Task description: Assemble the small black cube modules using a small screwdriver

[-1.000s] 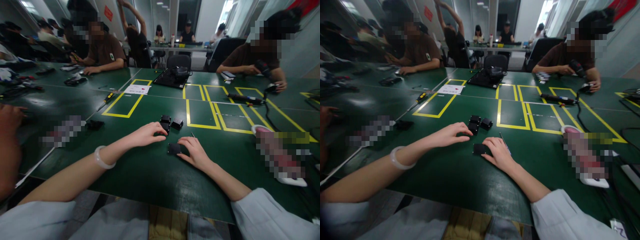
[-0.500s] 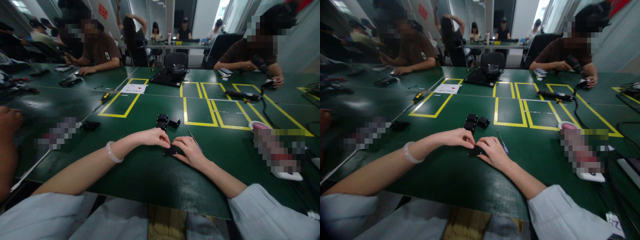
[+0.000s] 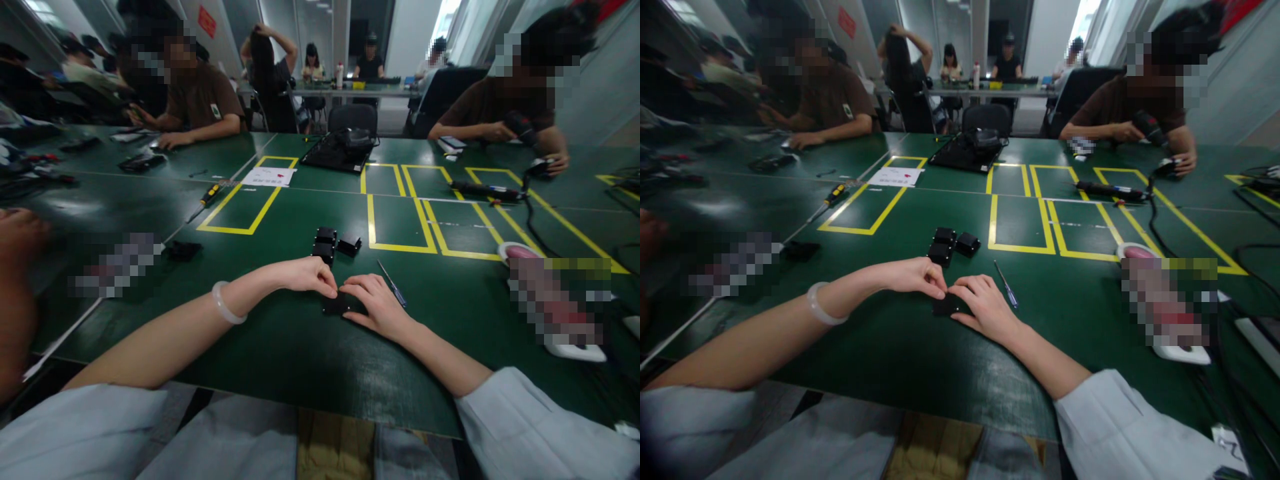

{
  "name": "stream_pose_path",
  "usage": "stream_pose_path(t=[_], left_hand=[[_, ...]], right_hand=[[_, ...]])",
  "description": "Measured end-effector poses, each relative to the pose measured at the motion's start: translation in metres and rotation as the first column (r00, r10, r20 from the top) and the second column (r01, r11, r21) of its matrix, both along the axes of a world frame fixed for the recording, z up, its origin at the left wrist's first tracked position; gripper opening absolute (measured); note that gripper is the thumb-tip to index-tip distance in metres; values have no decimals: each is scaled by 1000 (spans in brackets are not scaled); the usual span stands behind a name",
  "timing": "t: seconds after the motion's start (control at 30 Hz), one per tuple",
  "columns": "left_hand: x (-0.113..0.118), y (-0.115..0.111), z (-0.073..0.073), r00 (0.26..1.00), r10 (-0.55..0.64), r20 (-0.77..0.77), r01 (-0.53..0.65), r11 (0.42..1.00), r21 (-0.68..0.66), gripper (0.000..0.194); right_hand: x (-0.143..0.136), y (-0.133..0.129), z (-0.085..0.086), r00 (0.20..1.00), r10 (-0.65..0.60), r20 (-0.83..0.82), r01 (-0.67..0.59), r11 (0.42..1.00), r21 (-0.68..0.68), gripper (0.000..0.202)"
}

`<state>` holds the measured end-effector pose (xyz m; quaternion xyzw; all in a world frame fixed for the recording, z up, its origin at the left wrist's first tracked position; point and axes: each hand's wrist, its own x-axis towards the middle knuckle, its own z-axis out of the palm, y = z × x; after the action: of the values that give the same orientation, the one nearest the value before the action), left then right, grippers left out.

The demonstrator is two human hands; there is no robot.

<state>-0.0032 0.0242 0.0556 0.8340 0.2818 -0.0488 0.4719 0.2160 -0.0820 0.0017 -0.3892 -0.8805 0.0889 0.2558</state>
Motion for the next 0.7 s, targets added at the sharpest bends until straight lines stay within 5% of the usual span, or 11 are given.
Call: stream_pose_path(t=[0.3, 0.53, 0.7], left_hand=[[-55, 0, 22, 985, 142, -100, -133, 987, 89, 33], [-146, -7, 47, 925, 315, -211, -257, 930, 263, 35], [-228, -3, 50, 838, 465, -284, -347, 857, 381, 47]], right_hand=[[6, 0, 0, 1000, -7, -4, 7, 999, 36, 46], [20, 3, -7, 990, -143, 7, 142, 986, 86, 39], [37, 4, -12, 962, -273, 29, 267, 955, 131, 37]])
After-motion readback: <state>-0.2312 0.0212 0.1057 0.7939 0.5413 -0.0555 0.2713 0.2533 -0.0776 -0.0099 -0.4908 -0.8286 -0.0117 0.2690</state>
